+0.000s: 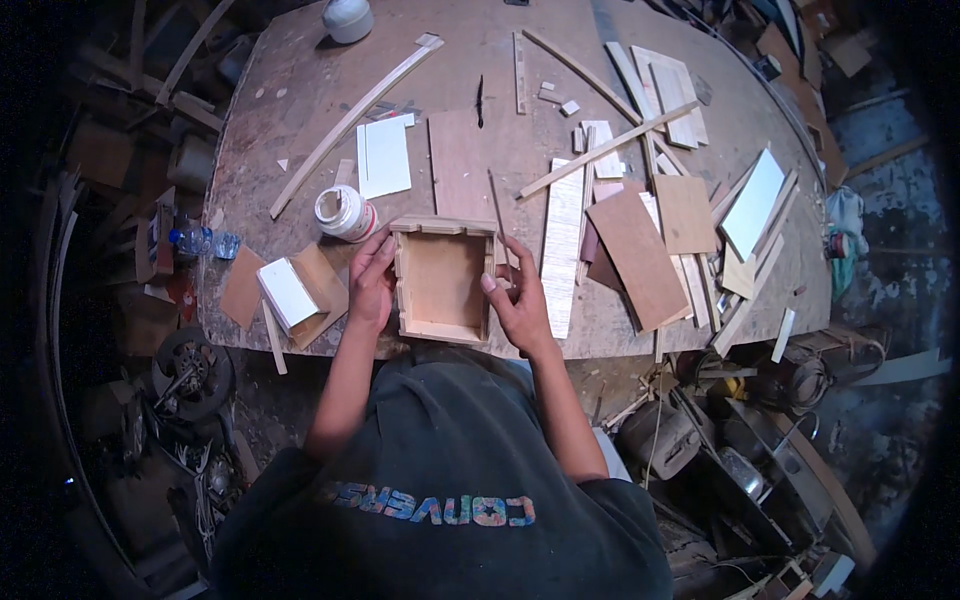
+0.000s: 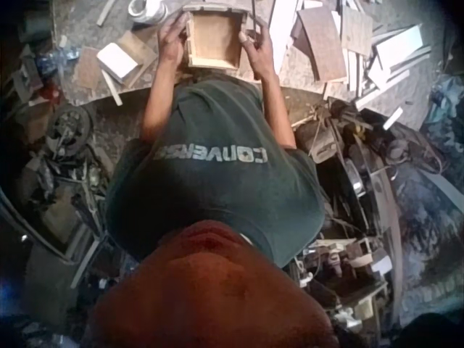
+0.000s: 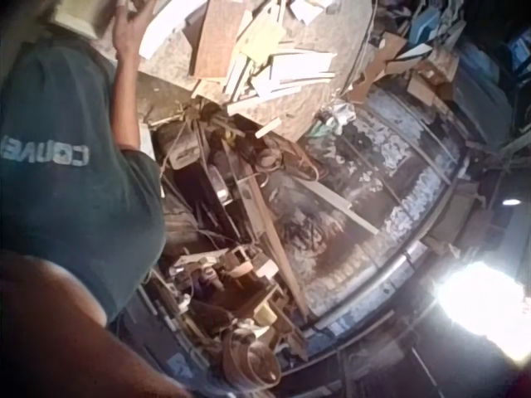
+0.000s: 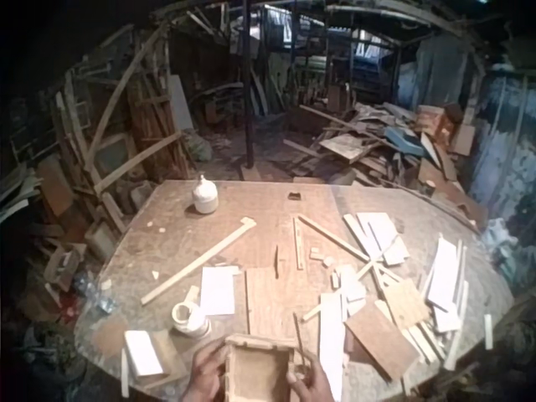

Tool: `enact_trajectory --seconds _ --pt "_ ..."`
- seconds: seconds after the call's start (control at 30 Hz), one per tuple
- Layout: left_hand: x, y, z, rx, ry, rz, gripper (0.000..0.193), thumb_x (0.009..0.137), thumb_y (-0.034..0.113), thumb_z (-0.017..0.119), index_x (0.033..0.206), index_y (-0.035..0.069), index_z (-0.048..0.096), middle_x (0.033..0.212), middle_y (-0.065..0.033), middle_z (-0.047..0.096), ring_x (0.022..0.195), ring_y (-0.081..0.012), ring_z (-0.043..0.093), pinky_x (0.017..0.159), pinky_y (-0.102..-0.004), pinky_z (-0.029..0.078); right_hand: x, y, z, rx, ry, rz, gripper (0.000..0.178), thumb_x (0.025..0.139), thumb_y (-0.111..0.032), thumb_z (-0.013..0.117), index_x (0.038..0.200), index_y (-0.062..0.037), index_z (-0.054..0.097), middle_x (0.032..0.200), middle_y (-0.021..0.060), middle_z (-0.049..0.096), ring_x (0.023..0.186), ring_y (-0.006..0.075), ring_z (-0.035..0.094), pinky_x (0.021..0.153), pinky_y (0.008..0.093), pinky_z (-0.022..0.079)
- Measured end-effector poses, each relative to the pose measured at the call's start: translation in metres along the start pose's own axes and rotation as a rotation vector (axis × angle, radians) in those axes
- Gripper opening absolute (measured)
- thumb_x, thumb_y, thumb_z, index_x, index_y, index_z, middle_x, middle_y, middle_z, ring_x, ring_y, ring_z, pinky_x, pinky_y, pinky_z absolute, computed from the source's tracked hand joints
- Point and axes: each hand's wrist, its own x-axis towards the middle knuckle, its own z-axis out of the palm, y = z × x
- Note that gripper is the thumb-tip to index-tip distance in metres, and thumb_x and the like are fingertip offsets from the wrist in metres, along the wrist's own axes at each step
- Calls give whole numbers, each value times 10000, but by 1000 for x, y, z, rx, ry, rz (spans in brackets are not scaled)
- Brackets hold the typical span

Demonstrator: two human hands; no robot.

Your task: The person assembles a small wooden box by hand on a cluttered workbench. They repeatedly fit and adjust thin wooden strips into the box frame, checking alignment and fit throughout the process.

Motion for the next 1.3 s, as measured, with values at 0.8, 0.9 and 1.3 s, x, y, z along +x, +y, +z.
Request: enact_trajectory --seconds 0.8,0.9,1.3 --pt "-1 -2 9 139 -220 165 607 1011 205 554 1540 -9 346 1443 -155 528 1310 -217 527 1111 -362 397 7 37 6 481 88 118 639 929 -263 602 1507 -100 384 745 -78 429 496 16 289 442 200 204" --pt "-6 4 23 15 -138 163 630 1032 264 545 1529 -61 333 1476 -169 497 1323 -220 522 1136 -347 374 8 31 9 435 131 41 666 912 -240 635 1502 -59 387 805 -46 507 533 24 343 472 190 253" --pt "7 -24 0 69 -195 -99 737 1090 475 306 1642 47 72 1696 -152 168 1546 -259 209 1256 -389 76 17 50 10 226 276 -165 717 878 -250 696 1476 32 420 1420 161 499 1118 216 561 904 345 502"
